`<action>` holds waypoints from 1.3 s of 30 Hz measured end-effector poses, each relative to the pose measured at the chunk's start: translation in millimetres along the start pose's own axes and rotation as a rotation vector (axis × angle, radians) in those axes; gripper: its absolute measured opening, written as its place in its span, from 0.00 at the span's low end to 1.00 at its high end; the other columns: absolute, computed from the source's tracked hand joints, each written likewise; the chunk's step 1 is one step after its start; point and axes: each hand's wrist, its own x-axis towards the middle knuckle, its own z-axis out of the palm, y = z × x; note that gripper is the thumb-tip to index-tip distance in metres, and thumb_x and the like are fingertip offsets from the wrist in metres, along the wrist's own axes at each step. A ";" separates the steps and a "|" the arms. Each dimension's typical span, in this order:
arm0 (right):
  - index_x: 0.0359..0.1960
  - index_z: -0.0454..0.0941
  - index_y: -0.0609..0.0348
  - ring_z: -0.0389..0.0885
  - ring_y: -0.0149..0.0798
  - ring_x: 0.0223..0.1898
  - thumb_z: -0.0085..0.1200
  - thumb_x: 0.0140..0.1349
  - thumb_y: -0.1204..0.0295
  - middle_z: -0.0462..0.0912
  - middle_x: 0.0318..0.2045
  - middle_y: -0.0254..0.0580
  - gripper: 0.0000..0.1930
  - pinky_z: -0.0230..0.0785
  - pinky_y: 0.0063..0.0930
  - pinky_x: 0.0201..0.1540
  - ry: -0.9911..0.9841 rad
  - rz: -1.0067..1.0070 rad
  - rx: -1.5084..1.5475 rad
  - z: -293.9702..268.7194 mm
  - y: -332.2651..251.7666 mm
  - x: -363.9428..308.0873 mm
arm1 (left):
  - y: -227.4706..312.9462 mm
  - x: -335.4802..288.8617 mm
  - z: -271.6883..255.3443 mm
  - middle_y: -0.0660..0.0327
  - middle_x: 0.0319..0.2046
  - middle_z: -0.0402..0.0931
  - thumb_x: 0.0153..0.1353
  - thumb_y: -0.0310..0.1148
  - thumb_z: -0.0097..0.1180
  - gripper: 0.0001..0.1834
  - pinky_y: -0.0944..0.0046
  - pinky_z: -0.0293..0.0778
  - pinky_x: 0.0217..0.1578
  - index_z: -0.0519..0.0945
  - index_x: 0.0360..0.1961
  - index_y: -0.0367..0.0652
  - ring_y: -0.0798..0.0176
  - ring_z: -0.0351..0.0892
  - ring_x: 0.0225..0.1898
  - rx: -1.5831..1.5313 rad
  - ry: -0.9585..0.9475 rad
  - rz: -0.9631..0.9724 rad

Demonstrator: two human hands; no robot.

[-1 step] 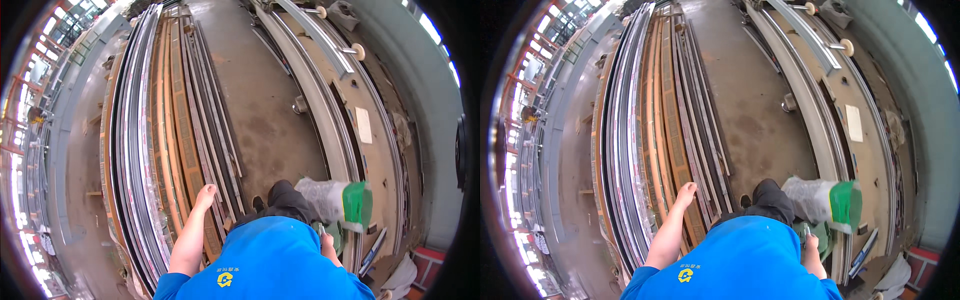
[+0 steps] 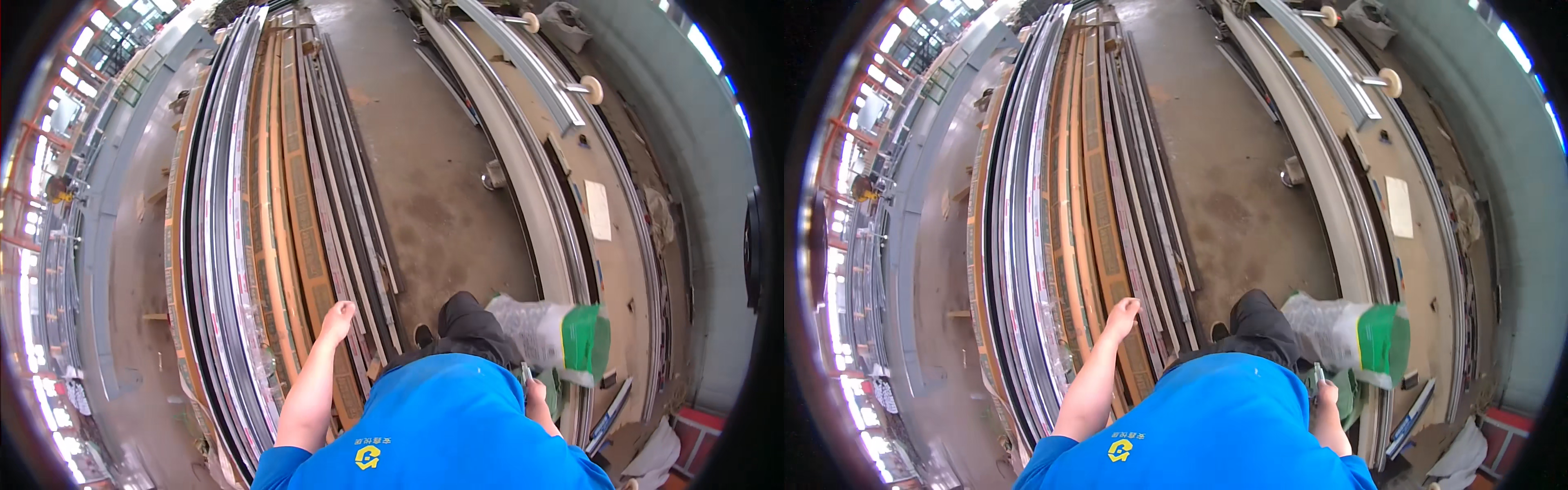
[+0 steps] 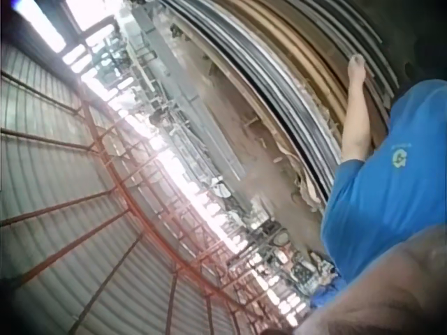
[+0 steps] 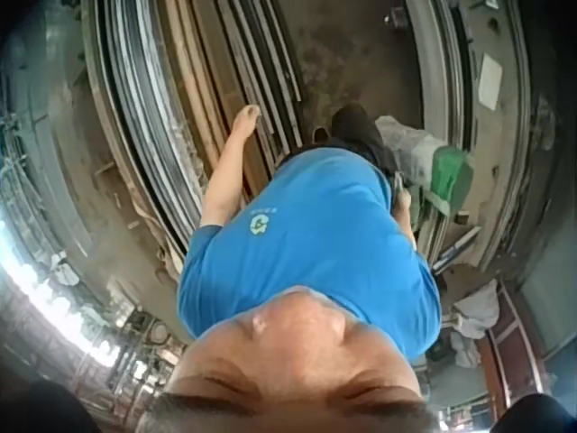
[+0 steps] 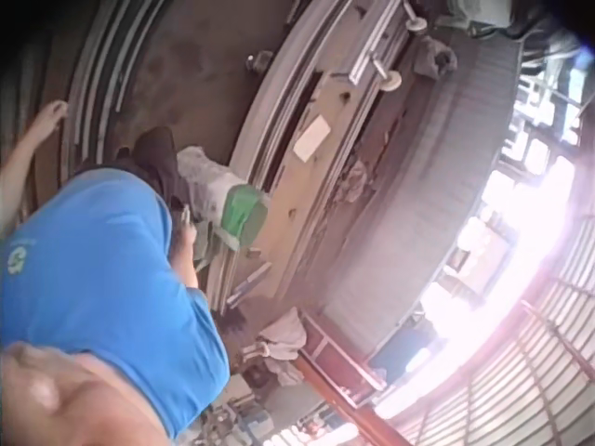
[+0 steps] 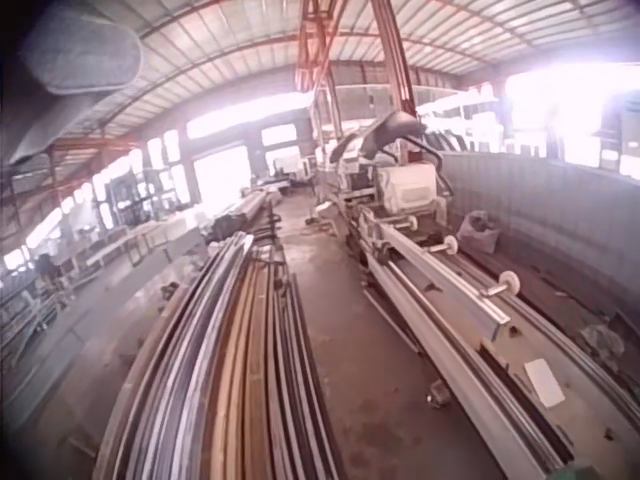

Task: Operating an industrial metal cutting machine using a control panel and positioning long metal profiles.

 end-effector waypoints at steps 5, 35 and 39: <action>0.43 0.82 0.58 0.82 0.41 0.30 0.52 0.52 0.64 0.82 0.26 0.43 0.18 0.73 0.38 0.29 -0.043 -0.014 0.043 25.4 -219.3 32.0 | -32.2 94.1 -18.7 0.46 0.43 0.80 0.64 0.45 0.48 0.23 0.58 0.71 0.49 0.76 0.48 0.35 0.51 0.79 0.47 0.041 0.039 -0.188; 0.48 0.78 0.56 0.80 0.56 0.46 0.48 0.57 0.54 0.80 0.45 0.54 0.23 0.74 0.51 0.39 -0.205 0.021 -0.347 218.6 -1212.6 346.8 | 382.0 844.6 -257.5 0.44 0.35 0.80 0.60 0.46 0.48 0.21 0.50 0.77 0.37 0.81 0.38 0.37 0.49 0.82 0.34 0.075 0.154 -0.600; 0.47 0.79 0.56 0.80 0.53 0.49 0.47 0.61 0.58 0.79 0.48 0.55 0.19 0.75 0.49 0.36 -0.228 -0.403 -1.396 216.7 -1201.9 481.4 | 504.0 1018.4 -337.3 0.52 0.34 0.81 0.63 0.46 0.48 0.23 0.57 0.76 0.33 0.76 0.46 0.36 0.56 0.80 0.37 -0.333 0.314 -0.387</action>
